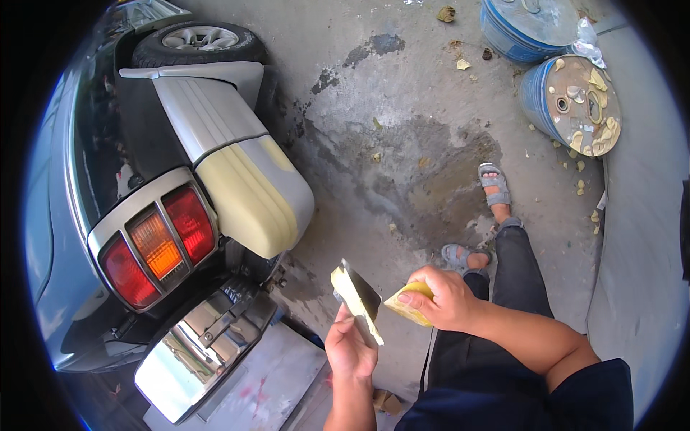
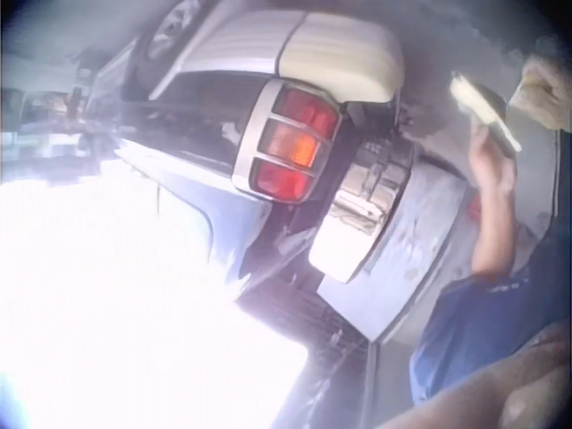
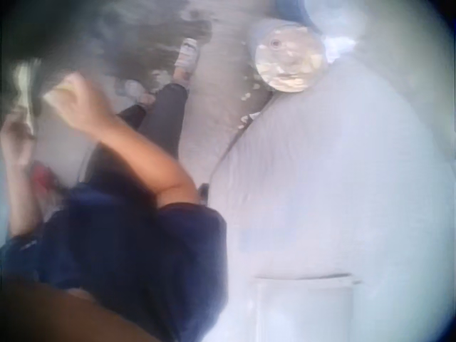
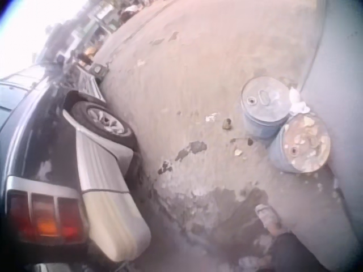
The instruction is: The person applies a beige body filler to the rear bumper of a motorcycle using a yellow sponge and a metal spreader. They repeatedly scoop filler from the spreader and smooth it onto the bumper surface.
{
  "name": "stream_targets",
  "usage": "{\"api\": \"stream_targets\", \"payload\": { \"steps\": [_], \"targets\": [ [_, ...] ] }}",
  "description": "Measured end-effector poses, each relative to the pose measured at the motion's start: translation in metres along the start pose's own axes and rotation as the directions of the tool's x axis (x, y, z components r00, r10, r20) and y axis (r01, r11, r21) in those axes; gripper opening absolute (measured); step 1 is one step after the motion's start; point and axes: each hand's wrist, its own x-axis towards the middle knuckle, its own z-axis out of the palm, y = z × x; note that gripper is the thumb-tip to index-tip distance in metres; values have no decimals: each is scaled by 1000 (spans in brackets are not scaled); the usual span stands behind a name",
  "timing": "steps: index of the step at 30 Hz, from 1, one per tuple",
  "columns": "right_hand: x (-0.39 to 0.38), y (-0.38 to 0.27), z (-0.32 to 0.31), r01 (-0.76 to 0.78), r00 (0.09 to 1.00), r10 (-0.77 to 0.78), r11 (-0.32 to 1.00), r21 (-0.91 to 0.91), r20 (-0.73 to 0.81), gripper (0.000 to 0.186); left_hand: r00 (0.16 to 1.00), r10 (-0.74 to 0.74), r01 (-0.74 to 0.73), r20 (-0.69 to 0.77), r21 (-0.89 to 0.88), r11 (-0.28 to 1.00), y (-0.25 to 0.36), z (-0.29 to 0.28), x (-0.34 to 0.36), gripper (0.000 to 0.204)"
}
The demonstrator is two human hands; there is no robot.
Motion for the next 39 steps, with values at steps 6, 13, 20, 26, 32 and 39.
{"api": "stream_targets", "payload": {
  "steps": [6, 13, 20, 26, 32, 39],
  "targets": [
    [35, 9, 7, 337, 924, -348, 937, -94, -160, 32, 987, 62, -35, -151, 174, 984, -27, 16, 29, 55],
    [3, 38, -9, 312, 948, -304, 945, -99, 91, 24, 982, 147, -142, -118, 51, 989, -14, 14, 43, 51],
    [18, 54, -33, -248, 966, 258, 928, -279, 0, 31, 930, 338, -302, -145, 225, 927, -16, 3, 38, 57],
    [39, 40, -39, -143, 978, 160, 981, -131, 130, 25, 853, 497, -440, -162, 291, 849, -12, -17, 27, 55],
    [55, 23, -16, 374, 909, -280, 876, -305, 309, 37, 798, 574, -529, -182, 242, 813, -11, -29, 19, 49],
    [32, 10, 45, 555, 821, -400, 725, -408, 407, 25, 761, 632, -585, -146, 268, 766, -9, -61, 9, 46]
  ]
}}
